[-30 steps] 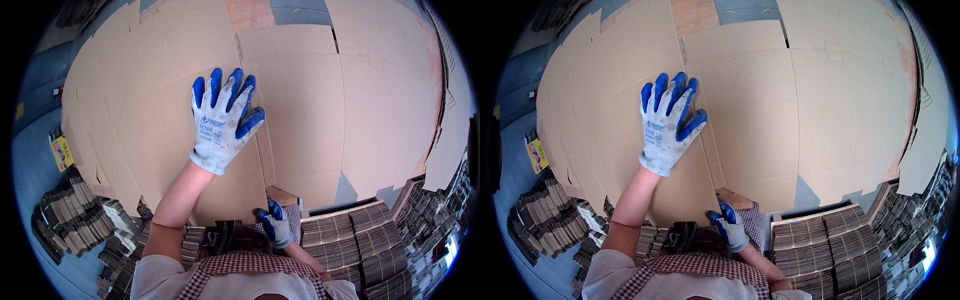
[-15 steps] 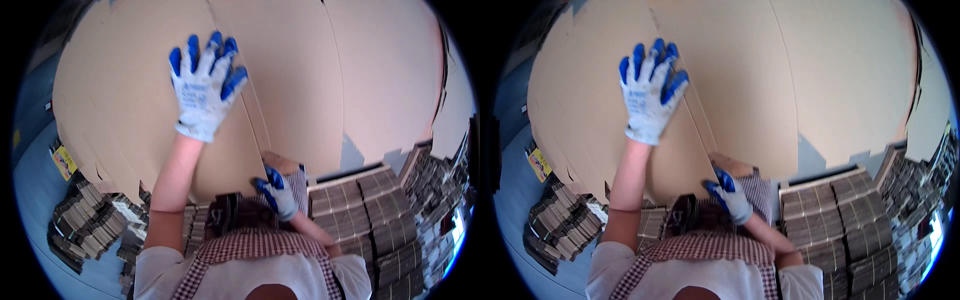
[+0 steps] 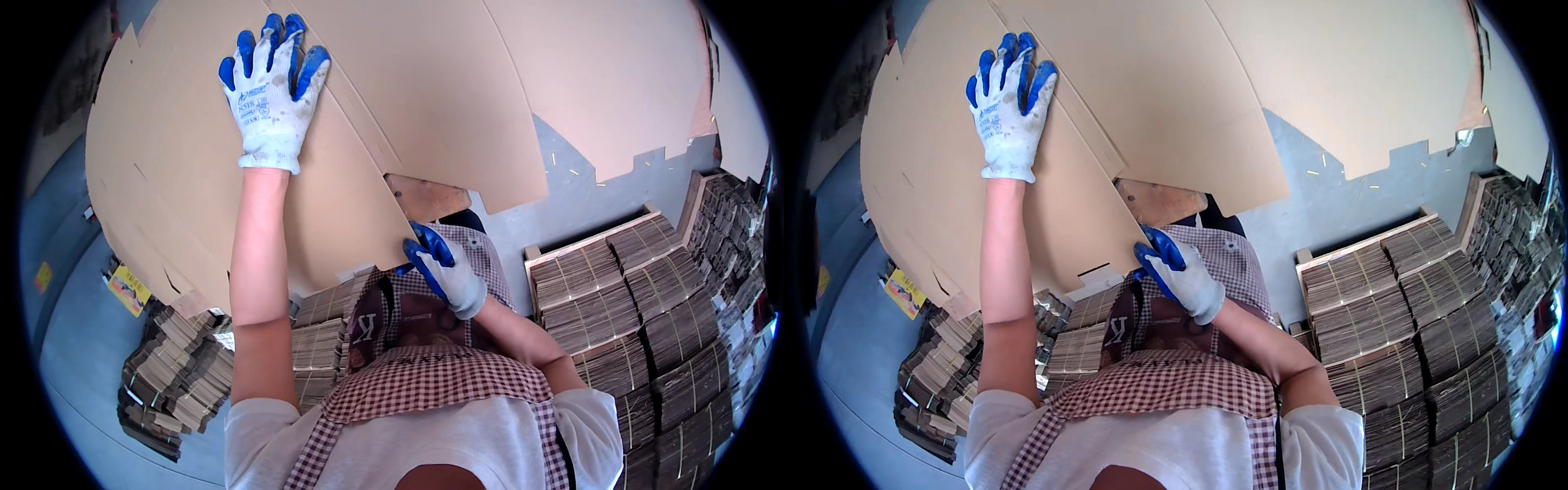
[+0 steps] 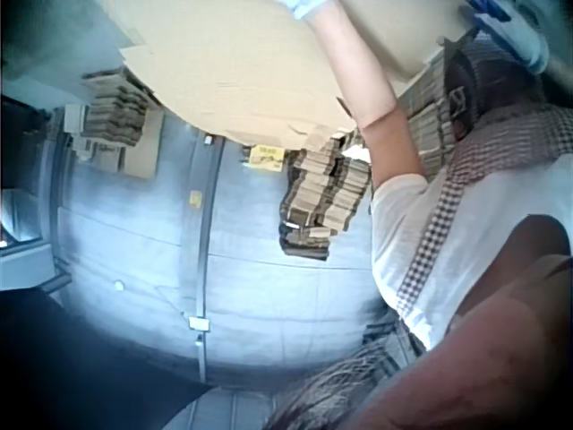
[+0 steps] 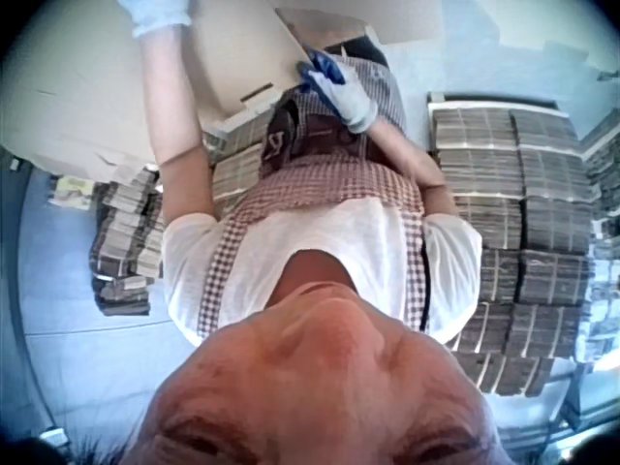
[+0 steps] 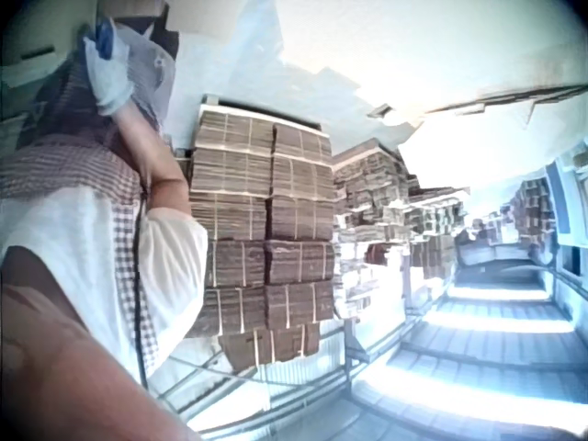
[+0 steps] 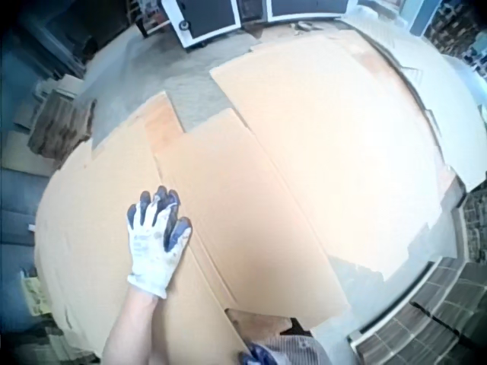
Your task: The person applies white glue to a large flat cardboard sheet using a small brush, spreading it in parallel strokes across the surface. They then lift and fold the glued cardboard, pressing the edges together to form a joint.
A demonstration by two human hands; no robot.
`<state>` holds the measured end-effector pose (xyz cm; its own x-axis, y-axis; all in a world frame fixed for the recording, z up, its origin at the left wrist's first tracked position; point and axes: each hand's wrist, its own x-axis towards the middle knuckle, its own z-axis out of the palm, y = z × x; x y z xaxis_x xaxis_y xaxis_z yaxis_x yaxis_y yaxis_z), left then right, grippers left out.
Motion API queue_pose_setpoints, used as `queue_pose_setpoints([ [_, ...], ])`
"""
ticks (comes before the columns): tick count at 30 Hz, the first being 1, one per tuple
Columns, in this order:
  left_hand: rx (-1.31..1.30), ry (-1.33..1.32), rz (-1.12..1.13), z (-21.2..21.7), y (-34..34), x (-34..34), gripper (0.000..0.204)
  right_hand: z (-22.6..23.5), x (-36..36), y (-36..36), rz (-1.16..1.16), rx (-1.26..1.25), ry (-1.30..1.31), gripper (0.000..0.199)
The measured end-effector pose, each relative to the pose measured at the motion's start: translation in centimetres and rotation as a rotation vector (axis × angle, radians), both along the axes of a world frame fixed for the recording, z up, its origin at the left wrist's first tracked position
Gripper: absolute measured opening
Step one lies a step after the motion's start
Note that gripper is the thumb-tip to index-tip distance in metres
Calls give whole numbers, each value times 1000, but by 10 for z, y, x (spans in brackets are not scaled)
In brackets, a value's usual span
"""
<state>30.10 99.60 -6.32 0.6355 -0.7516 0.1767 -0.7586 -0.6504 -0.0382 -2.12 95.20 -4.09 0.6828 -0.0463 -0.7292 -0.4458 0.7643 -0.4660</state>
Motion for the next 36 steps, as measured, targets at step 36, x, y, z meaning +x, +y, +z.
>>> queue_pose_setpoints([
  [36, -164, -21, -110, -27, 16, 14, 48, -20, 10, 12, -87, 147, 53, 44],
])
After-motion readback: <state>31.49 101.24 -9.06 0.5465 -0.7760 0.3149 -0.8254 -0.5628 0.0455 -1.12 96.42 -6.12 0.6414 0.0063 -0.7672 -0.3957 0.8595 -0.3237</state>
